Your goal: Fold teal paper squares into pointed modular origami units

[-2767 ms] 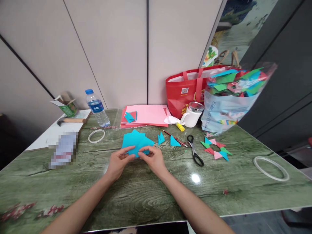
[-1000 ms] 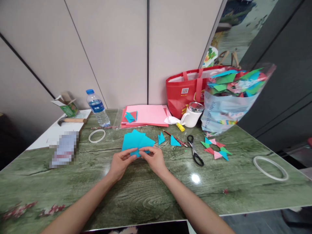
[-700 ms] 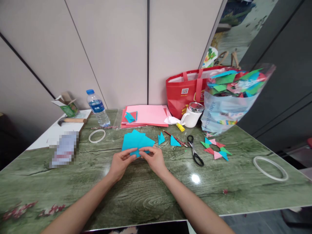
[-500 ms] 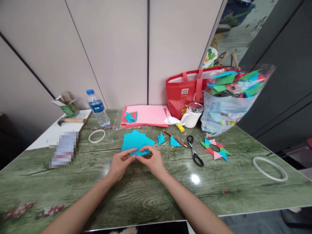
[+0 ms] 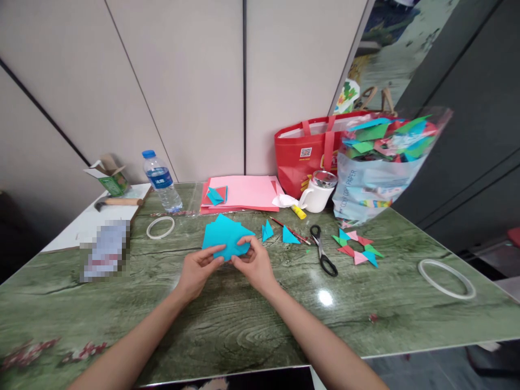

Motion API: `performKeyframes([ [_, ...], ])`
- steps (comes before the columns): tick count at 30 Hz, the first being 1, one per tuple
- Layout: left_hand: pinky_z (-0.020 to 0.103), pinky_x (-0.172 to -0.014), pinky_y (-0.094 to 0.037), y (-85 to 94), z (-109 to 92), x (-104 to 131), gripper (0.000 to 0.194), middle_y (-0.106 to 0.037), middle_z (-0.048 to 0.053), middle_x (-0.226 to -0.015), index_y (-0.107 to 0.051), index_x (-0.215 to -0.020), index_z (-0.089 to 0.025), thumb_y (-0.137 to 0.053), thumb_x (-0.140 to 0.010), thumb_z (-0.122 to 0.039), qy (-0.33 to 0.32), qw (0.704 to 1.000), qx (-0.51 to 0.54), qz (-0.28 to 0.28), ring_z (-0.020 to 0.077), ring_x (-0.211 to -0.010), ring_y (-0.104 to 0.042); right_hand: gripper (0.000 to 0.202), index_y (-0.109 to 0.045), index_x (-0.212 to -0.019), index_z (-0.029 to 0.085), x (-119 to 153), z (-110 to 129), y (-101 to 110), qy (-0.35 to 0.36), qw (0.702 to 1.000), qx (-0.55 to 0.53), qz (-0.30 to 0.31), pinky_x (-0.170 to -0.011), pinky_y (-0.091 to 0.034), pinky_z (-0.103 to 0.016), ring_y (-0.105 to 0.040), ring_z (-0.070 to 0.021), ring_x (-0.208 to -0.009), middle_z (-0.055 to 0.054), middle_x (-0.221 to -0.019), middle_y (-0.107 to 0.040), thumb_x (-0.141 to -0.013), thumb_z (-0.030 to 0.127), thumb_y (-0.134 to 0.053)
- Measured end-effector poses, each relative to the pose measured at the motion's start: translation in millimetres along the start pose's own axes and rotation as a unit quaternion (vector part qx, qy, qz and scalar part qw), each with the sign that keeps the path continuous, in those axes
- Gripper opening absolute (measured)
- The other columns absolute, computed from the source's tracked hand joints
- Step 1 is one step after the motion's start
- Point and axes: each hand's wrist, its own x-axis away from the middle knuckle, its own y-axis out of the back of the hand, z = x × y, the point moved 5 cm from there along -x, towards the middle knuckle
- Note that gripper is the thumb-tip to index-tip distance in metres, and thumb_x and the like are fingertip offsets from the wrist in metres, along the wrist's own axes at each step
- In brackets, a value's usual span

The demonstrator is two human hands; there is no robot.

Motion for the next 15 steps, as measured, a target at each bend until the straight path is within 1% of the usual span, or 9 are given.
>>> performKeyframes([
  [2,0.029,-0.074,-0.048,1.1,-2,-1,0.037,-0.069,0.007,-0.090,-0.067,-0.094,-0.014,-0.071,-0.059,-0.025,0.004,1.000,0.010,0.003,0.0191,-0.078,-0.063,0.030,-0.043,-0.083,0.023,-1,0,1,-0.007,1.000,-0.024,0.003,-0.059,-0.053,-0.027,-0.057,-0.0120,-0.059,0.005,-0.070,-0.048,-0.062,0.018,-0.064],
  [5,0.026,-0.070,-0.047,2.6,-5,-2,0.036,-0.070,0.005,-0.085,-0.068,-0.094,-0.015,-0.071,-0.059,-0.024,0.000,1.000,0.012,0.008,0.0161,-0.073,-0.062,0.031,-0.040,-0.085,0.024,-3,0,3,-0.022,0.997,-0.067,0.011,-0.059,-0.054,-0.030,-0.060,-0.0117,-0.057,0.003,-0.081,-0.051,-0.064,0.018,-0.061],
  [8,0.023,-0.060,-0.045,4.7,-7,-4,0.036,-0.068,0.003,-0.070,-0.068,-0.093,-0.014,-0.072,-0.059,-0.024,-0.004,1.000,-0.001,0.012,0.0124,-0.061,-0.058,0.030,-0.039,-0.087,0.024,-5,1,4,-0.032,0.996,-0.074,0.030,-0.060,-0.054,-0.032,-0.061,-0.0104,-0.052,0.003,-0.086,-0.053,-0.065,0.017,-0.058],
  [11,0.019,-0.049,-0.039,10.2,-9,-7,0.035,-0.060,-0.002,-0.052,-0.068,-0.092,-0.013,-0.072,-0.058,-0.024,-0.012,0.999,-0.032,0.010,0.0080,-0.048,-0.049,0.023,-0.044,-0.085,0.023,-8,3,12,-0.026,0.998,-0.048,0.039,-0.061,-0.054,-0.031,-0.060,-0.0101,-0.054,0.002,-0.087,-0.056,-0.066,0.015,-0.054],
  [12,0.019,-0.047,-0.037,12.3,-9,-9,0.034,-0.057,-0.003,-0.048,-0.069,-0.091,-0.013,-0.072,-0.058,-0.024,-0.012,0.999,-0.043,0.015,0.0071,-0.046,-0.046,0.019,-0.047,-0.081,0.022,-10,4,17,-0.013,0.999,-0.031,0.029,-0.061,-0.053,-0.030,-0.060,-0.0105,-0.056,0.001,-0.091,-0.057,-0.065,0.015,-0.054],
  [13,0.018,-0.046,-0.036,13.9,-9,-10,0.034,-0.056,-0.003,-0.047,-0.069,-0.090,-0.013,-0.072,-0.058,-0.024,-0.004,0.998,-0.050,0.027,0.0068,-0.045,-0.046,0.014,-0.049,-0.077,0.021,-12,7,23,0.006,1.000,-0.014,0.006,-0.061,-0.052,-0.029,-0.061,-0.0112,-0.061,-0.001,-0.097,-0.058,-0.065,0.015,-0.054],
  [15,0.019,-0.050,-0.040,14.8,-7,-11,0.034,-0.061,0.000,-0.055,-0.069,-0.089,-0.013,-0.072,-0.058,-0.024,0.022,0.996,-0.055,0.072,0.0086,-0.050,-0.050,0.006,-0.054,-0.071,0.019,-15,12,35,0.042,0.999,0.024,-0.027,-0.069,-0.050,-0.031,-0.061,-0.0146,-0.075,-0.004,-0.105,-0.058,-0.068,0.015,-0.052],
])
